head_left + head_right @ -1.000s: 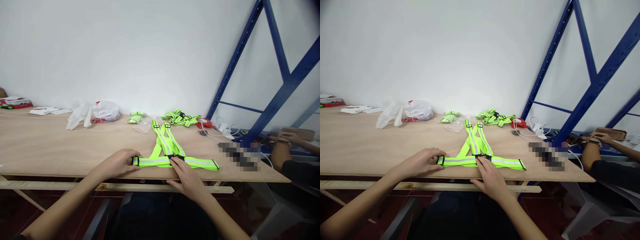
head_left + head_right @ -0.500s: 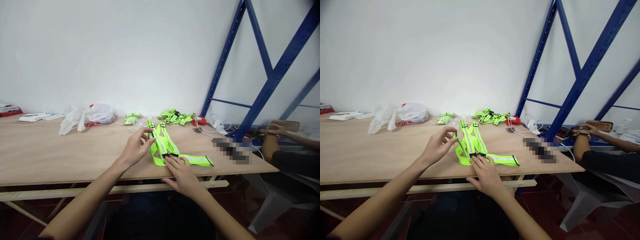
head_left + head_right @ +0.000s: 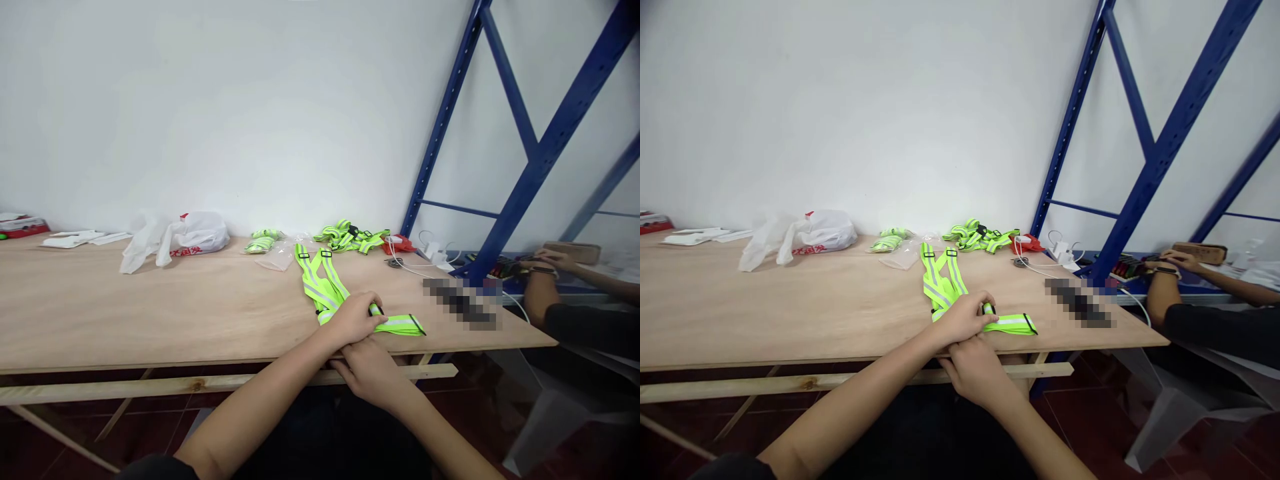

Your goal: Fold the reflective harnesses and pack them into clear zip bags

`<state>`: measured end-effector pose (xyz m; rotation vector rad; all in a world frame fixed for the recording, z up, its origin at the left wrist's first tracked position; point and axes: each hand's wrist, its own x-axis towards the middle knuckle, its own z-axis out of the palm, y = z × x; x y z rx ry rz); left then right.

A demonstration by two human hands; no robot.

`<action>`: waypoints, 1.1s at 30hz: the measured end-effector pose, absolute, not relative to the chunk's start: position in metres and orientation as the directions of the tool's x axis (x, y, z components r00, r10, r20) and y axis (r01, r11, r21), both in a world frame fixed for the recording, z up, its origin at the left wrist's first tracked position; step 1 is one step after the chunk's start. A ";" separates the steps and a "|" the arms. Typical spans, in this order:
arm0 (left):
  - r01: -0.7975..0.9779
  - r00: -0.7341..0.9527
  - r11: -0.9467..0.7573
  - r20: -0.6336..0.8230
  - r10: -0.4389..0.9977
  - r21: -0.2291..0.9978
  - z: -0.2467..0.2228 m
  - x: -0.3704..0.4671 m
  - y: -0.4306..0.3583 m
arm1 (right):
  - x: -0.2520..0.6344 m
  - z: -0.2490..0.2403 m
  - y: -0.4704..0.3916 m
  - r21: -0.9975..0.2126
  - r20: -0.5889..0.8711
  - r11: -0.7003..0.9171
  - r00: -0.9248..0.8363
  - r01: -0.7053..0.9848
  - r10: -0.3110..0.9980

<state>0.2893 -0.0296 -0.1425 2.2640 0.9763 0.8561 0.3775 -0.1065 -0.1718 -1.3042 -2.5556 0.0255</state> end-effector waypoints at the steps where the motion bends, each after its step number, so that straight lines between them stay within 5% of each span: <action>1: 0.466 0.560 -0.588 0.295 0.774 0.661 -0.143 0.288 -0.028 | 0.379 -0.168 -0.109 -0.182 0.212 0.596 -0.561 0.782 0.800; 8: 0.533 0.616 -0.589 0.199 0.762 0.608 -0.142 0.277 -0.024 | 0.427 -0.127 -0.104 -0.518 0.212 0.611 -0.602 0.598 0.769; 11: 0.523 0.640 -0.615 0.204 0.741 0.591 -0.143 0.272 -0.029 | 0.468 -0.126 -0.087 -0.473 0.305 0.484 -0.379 0.736 0.874; 15: 0.571 0.642 -0.640 0.206 0.738 0.515 -0.145 0.266 -0.038 | 0.508 -0.134 -0.074 -0.404 0.214 0.370 -0.307 0.837 0.927; 23: 0.705 0.658 -0.707 0.326 0.678 0.047 -0.148 0.265 -0.076 | 0.509 -0.119 -0.086 -0.528 0.018 0.225 -0.254 0.819 0.967; 33: 0.724 0.670 -0.689 0.236 0.704 -0.001 -0.143 0.239 -0.094 | 0.513 -0.115 -0.093 -0.621 0.074 0.223 -0.227 0.751 0.971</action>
